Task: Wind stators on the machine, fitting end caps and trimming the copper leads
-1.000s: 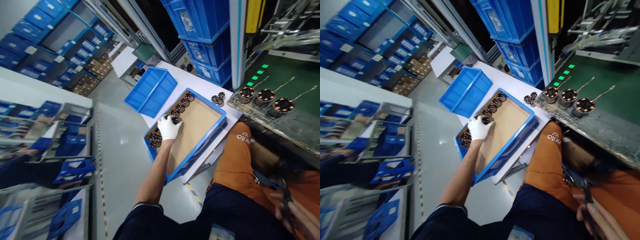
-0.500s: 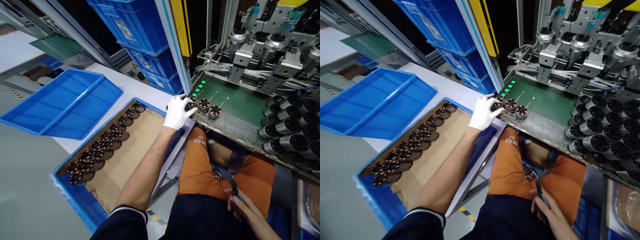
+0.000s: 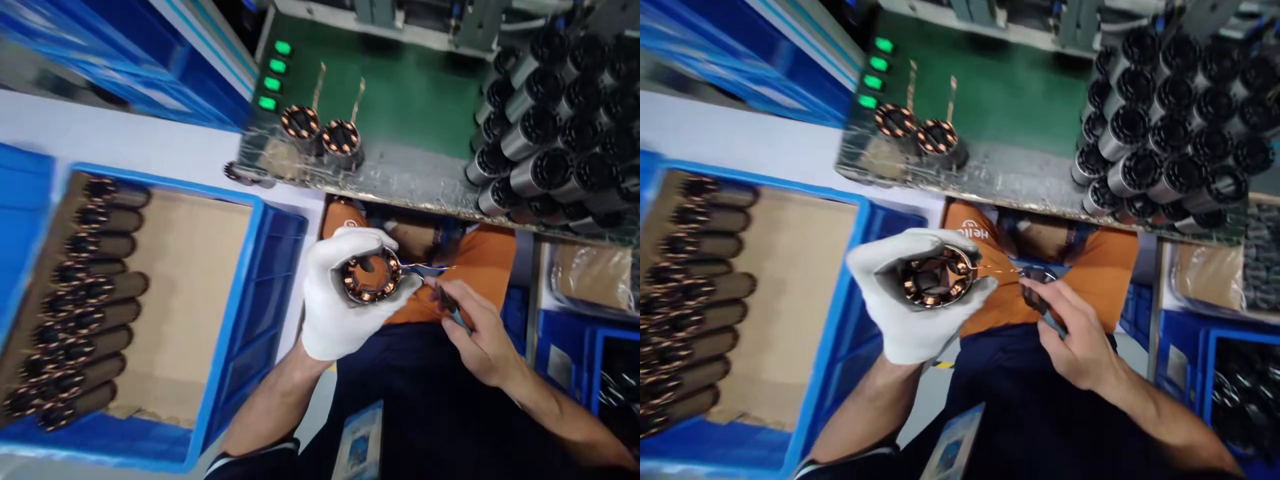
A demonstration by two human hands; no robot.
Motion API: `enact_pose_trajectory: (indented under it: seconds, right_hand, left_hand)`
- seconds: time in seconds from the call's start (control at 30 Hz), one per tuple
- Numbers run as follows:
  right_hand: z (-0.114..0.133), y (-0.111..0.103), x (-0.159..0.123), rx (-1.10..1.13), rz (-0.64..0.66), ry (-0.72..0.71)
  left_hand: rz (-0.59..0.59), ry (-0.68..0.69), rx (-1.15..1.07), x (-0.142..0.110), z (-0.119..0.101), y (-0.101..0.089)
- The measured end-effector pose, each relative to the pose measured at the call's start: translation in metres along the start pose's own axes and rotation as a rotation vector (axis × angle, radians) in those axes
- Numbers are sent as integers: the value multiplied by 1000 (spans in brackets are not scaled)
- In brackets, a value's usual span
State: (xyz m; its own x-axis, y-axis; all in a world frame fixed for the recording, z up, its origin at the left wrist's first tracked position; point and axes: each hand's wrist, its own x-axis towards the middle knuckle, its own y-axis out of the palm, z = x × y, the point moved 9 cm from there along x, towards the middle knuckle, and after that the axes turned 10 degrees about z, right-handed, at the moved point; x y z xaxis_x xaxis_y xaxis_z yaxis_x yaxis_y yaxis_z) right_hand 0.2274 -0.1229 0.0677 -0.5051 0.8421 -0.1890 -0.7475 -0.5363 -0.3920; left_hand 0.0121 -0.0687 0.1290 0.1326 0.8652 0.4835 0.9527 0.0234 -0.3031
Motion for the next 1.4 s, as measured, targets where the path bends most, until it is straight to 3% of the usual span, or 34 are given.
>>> enact_pose_trajectory:
  seconds: [0.17, 0.27, 0.4, 0.6, 0.67, 0.73, 0.87, 0.97, 1.07, 1.13, 1.23, 1.3, 1.33, 1.4]
  right_hand:
    - [30, -3, 21, 41, -3, -114]
    - [31, -1, 22, 59, 6, -127]
    - [28, 1, 21, 45, 11, -121]
    - [29, 3, 19, 30, -56, -155]
    - [14, 5, 24, 58, -83, -81]
    - [-15, 11, 34, 164, -76, 52]
    - [-75, 37, 53, 440, 58, 268]
    - [-88, 58, 59, 630, 219, 301]
    - [-78, 68, 59, 785, 341, 296]
    - [-71, 61, 57, 825, 329, 281]
    - [-68, 36, 53, 801, 223, 236]
    - [-62, 19, 50, 741, 140, 133]
    - [-56, 12, 49, 711, 109, 60]
    - [-38, 6, 47, 655, 89, -99]
  left_hand:
    - [18, 71, -13, -9, -2, 11]
    - [19, 113, -9, -14, -4, 7]
    - [56, 12, 83, -20, -1, 7]
    - [80, 37, 68, -28, -1, 9]
    - [108, 4, 134, -30, 1, 12]
    - [174, -120, 295, -35, 14, 18]
    - [271, -335, 508, -51, 47, 24]
    - [378, -292, 347, -58, 58, 40]
    - [539, -150, 161, -57, 41, 59]
    - [575, -134, 162, -56, 26, 55]
    - [389, -280, 238, -55, 19, 15]
    - [316, -452, 105, -62, 32, -1]
    - [349, -551, -55, -69, 43, 3]
    - [522, -732, -499, -83, 56, 36]
